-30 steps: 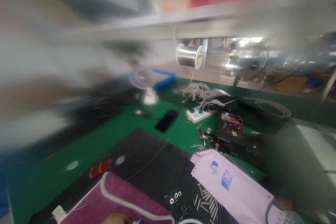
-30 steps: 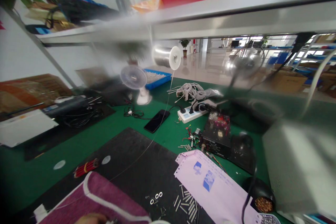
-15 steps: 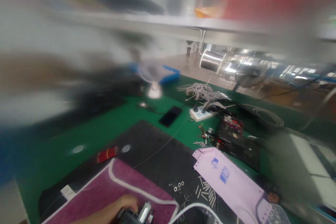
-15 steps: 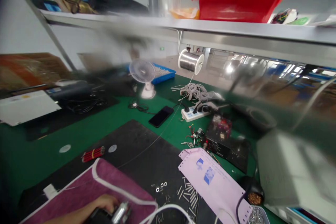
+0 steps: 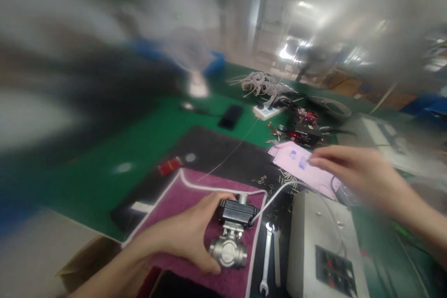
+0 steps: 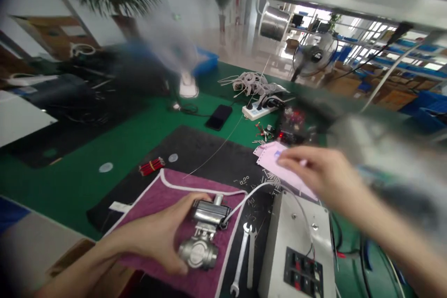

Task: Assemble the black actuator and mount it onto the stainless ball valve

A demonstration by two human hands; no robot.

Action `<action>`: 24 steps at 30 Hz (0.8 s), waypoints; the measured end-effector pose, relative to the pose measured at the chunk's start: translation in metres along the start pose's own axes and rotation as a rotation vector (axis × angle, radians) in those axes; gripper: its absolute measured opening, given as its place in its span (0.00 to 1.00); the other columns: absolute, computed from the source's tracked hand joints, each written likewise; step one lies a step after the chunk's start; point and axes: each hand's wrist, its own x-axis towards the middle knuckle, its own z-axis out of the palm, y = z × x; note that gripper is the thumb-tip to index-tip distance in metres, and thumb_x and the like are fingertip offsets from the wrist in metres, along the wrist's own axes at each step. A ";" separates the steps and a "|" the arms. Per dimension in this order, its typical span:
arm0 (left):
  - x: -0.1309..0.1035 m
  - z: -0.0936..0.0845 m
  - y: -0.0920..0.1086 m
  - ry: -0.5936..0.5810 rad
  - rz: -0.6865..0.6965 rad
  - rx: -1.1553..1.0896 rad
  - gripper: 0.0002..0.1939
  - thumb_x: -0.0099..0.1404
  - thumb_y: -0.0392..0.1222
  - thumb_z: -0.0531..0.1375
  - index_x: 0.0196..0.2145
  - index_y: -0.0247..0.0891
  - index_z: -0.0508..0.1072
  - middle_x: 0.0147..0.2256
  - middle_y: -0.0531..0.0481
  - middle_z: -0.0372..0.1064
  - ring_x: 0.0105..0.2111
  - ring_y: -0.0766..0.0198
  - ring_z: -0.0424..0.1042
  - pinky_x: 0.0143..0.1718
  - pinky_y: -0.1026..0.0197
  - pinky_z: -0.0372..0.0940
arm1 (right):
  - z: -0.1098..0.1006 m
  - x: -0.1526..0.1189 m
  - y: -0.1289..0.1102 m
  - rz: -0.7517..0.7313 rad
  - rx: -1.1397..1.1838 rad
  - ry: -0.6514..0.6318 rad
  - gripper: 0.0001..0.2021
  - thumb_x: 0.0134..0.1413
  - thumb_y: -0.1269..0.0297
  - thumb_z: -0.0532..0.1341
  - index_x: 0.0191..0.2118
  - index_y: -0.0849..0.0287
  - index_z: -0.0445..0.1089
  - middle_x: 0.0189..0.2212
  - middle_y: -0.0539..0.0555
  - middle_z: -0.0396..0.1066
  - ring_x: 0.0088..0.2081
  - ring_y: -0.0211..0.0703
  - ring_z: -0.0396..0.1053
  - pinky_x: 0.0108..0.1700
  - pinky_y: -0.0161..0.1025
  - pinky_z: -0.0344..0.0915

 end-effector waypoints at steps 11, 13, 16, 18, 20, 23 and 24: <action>0.003 0.006 -0.018 0.065 0.322 -0.018 0.60 0.42 0.57 0.78 0.67 0.44 0.56 0.63 0.39 0.61 0.65 0.36 0.60 0.66 0.39 0.59 | 0.180 0.085 -0.025 0.108 -0.280 -0.610 0.12 0.70 0.57 0.64 0.47 0.62 0.74 0.46 0.55 0.75 0.46 0.44 0.75 0.52 0.48 0.75; 0.004 0.006 -0.020 0.074 0.353 -0.031 0.59 0.41 0.56 0.78 0.66 0.44 0.57 0.62 0.39 0.61 0.64 0.35 0.61 0.66 0.38 0.59 | 0.179 0.085 -0.025 0.133 -0.309 -0.614 0.12 0.70 0.57 0.63 0.48 0.61 0.74 0.48 0.56 0.75 0.47 0.45 0.75 0.52 0.48 0.74; 0.005 0.008 -0.023 0.096 0.386 -0.049 0.59 0.41 0.54 0.78 0.66 0.44 0.58 0.63 0.38 0.61 0.64 0.35 0.61 0.66 0.37 0.58 | 0.172 0.084 -0.030 0.179 -0.323 -0.584 0.12 0.70 0.56 0.63 0.48 0.60 0.74 0.48 0.56 0.74 0.46 0.44 0.74 0.51 0.46 0.75; 0.006 0.009 -0.025 0.098 0.396 -0.045 0.59 0.41 0.55 0.78 0.67 0.44 0.58 0.63 0.38 0.60 0.65 0.36 0.60 0.66 0.37 0.57 | 0.169 0.083 -0.036 0.221 -0.312 -0.542 0.13 0.70 0.55 0.63 0.48 0.61 0.74 0.45 0.55 0.75 0.43 0.42 0.75 0.47 0.44 0.76; 0.006 0.011 -0.026 0.101 0.404 -0.033 0.59 0.42 0.56 0.78 0.67 0.43 0.57 0.63 0.38 0.60 0.66 0.37 0.59 0.67 0.37 0.56 | 0.165 0.080 -0.043 0.271 -0.280 -0.477 0.14 0.70 0.55 0.63 0.48 0.62 0.74 0.39 0.53 0.75 0.36 0.39 0.74 0.41 0.40 0.76; 0.006 0.011 -0.026 0.109 0.412 -0.028 0.60 0.42 0.58 0.78 0.67 0.44 0.57 0.64 0.38 0.60 0.66 0.36 0.59 0.67 0.36 0.56 | 0.152 0.068 -0.061 0.321 -0.184 -0.347 0.14 0.67 0.54 0.66 0.43 0.62 0.75 0.29 0.49 0.74 0.27 0.36 0.72 0.32 0.34 0.71; 0.006 0.011 -0.026 0.109 0.412 -0.030 0.60 0.42 0.59 0.78 0.67 0.44 0.56 0.64 0.38 0.60 0.66 0.36 0.59 0.67 0.36 0.56 | 0.145 0.060 -0.069 0.326 -0.141 -0.299 0.14 0.66 0.53 0.67 0.41 0.62 0.76 0.26 0.49 0.74 0.25 0.36 0.71 0.29 0.33 0.68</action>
